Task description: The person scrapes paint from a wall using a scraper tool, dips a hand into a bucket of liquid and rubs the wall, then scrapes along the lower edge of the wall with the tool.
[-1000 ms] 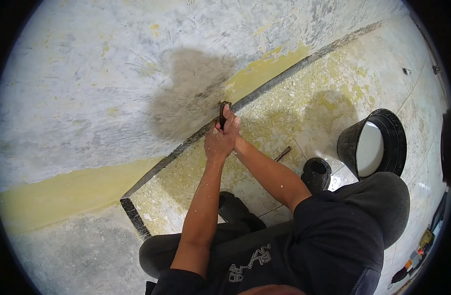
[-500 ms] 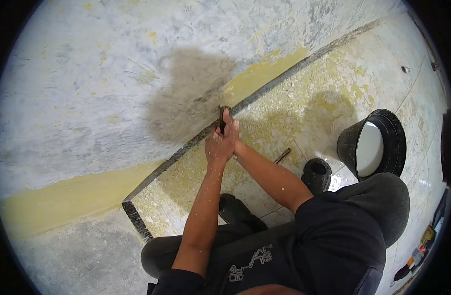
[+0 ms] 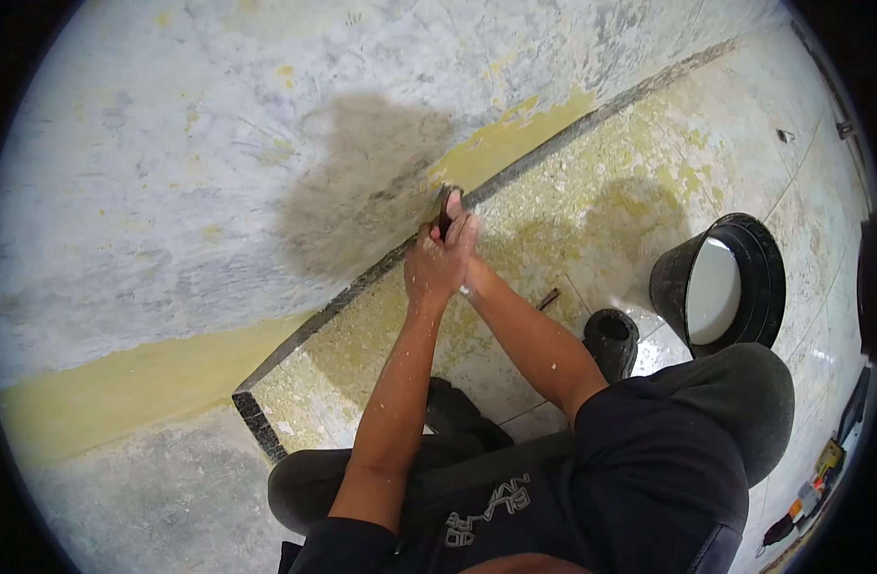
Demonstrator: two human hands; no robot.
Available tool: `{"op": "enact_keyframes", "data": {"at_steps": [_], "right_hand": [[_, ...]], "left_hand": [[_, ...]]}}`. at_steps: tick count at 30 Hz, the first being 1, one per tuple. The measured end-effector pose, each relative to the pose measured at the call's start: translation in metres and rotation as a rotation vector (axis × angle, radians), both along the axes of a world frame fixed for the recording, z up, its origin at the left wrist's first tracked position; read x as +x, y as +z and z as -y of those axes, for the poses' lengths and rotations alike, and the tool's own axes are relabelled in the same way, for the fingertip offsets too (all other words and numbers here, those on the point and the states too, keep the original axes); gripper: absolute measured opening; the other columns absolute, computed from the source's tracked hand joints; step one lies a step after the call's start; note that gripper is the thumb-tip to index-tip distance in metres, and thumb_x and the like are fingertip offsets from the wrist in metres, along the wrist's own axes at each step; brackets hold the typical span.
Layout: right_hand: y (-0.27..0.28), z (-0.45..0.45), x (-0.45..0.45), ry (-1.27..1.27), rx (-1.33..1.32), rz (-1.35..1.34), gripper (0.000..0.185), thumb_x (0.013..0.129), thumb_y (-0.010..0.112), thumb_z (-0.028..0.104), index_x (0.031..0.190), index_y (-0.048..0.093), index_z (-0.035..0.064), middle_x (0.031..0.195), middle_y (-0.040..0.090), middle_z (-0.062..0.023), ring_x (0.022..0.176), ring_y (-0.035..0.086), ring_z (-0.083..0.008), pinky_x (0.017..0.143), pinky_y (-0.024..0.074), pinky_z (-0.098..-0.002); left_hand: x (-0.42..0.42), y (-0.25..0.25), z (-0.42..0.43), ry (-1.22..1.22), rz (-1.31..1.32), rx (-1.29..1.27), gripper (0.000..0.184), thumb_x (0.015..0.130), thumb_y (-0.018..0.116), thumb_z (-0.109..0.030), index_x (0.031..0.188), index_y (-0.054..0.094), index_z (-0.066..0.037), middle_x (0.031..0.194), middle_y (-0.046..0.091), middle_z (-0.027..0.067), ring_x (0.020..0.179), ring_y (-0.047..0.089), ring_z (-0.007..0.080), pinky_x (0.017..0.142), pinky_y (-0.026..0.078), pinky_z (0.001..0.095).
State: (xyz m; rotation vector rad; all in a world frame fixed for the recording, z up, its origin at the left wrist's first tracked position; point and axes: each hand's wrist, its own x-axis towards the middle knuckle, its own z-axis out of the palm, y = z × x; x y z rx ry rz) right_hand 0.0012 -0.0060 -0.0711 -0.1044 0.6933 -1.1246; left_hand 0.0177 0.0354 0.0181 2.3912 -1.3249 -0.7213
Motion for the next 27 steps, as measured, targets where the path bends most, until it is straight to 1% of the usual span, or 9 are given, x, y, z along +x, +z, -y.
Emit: {"op": "enact_keyframes", "data": {"at_steps": [4,6,8,10,13,17,22,24,27], "right_hand": [[-0.018,-0.007,0.02,0.058,0.026,0.027,0.049,0.089,0.048,0.058,0.07,0.051,0.0131,0.055,0.046,0.0009,0.044,0.043,-0.0136,0.041,0.0342,-0.0284],[-0.014,-0.012,0.006,0.187,0.03,-0.261,0.049,0.088,0.049,0.058,0.07,0.051,0.0127,0.053,0.045,-0.0002,0.044,0.043,-0.0148,0.042,0.0344,-0.0288],[-0.005,-0.002,-0.003,0.085,-0.118,-0.138,0.049,0.088,0.049,0.058,0.071,0.051,0.0117,0.053,0.046,-0.0008,0.043,0.043,-0.015,0.041,0.0336,-0.0283],[-0.003,-0.001,-0.004,0.067,0.066,-0.042,0.047,0.088,0.05,0.057,0.072,0.05,0.0122,0.054,0.045,0.0,0.043,0.043,-0.0135,0.041,0.0344,-0.0276],[0.005,-0.003,0.004,-0.01,0.063,0.118,0.044,0.088,0.054,0.054,0.072,0.048,0.0132,0.054,0.045,0.0008,0.044,0.044,-0.0119,0.04,0.0357,-0.0276],[0.002,-0.012,0.005,0.116,0.104,-0.06,0.042,0.087,0.058,0.051,0.07,0.049,0.0131,0.053,0.046,0.0005,0.044,0.046,-0.0118,0.041,0.0371,-0.0268],[0.008,-0.008,-0.004,0.089,0.087,0.073,0.042,0.086,0.058,0.052,0.074,0.051,0.0122,0.054,0.047,0.0001,0.045,0.046,-0.0137,0.042,0.0363,-0.0282],[0.023,0.0,-0.008,0.014,0.026,0.069,0.042,0.086,0.059,0.052,0.076,0.053,0.0116,0.055,0.048,-0.0007,0.045,0.045,-0.0142,0.042,0.036,-0.028],[0.034,0.006,-0.012,-0.021,0.034,0.121,0.042,0.086,0.058,0.052,0.079,0.055,0.011,0.055,0.049,-0.0008,0.045,0.045,-0.0134,0.041,0.0357,-0.0276]], "left_hand": [[0.001,-0.005,-0.009,0.117,0.001,-0.078,0.075,0.074,0.059,-0.065,0.106,0.057,0.003,0.099,0.062,0.0256,0.097,0.059,0.0412,0.085,0.045,0.0428],[-0.003,0.0,-0.012,0.113,-0.006,0.011,0.076,0.075,0.056,-0.066,0.108,0.056,0.002,0.1,0.062,0.026,0.101,0.058,0.0414,0.085,0.045,0.0427],[-0.006,-0.001,-0.012,0.115,-0.017,0.032,0.076,0.075,0.056,-0.067,0.107,0.057,0.002,0.1,0.062,0.0259,0.101,0.058,0.0415,0.085,0.045,0.0428],[-0.009,0.0,-0.012,0.115,-0.024,0.057,0.076,0.075,0.055,-0.067,0.106,0.057,0.002,0.099,0.063,0.0259,0.1,0.058,0.0418,0.085,0.045,0.043],[-0.004,0.003,-0.004,0.087,-0.01,0.053,0.076,0.075,0.054,-0.068,0.106,0.058,0.001,0.098,0.063,0.0258,0.1,0.058,0.0421,0.085,0.045,0.0431],[0.001,-0.01,-0.013,0.087,0.023,-0.084,0.075,0.075,0.055,-0.068,0.1,0.06,0.002,0.096,0.063,0.0253,0.097,0.058,0.0428,0.084,0.045,0.0435],[-0.007,0.003,-0.007,0.125,-0.045,0.005,0.074,0.075,0.055,-0.069,0.099,0.06,0.001,0.093,0.063,0.0255,0.092,0.059,0.0434,0.079,0.045,0.0436],[-0.009,0.005,-0.004,0.058,0.068,-0.134,0.073,0.075,0.054,-0.068,0.095,0.059,0.002,0.089,0.063,0.0253,0.087,0.06,0.0438,0.075,0.045,0.0442],[-0.014,0.04,0.009,0.031,-0.047,0.036,0.073,0.076,0.053,-0.068,0.099,0.059,0.001,0.088,0.064,0.0258,0.088,0.059,0.0453,0.075,0.045,0.0443]]}}
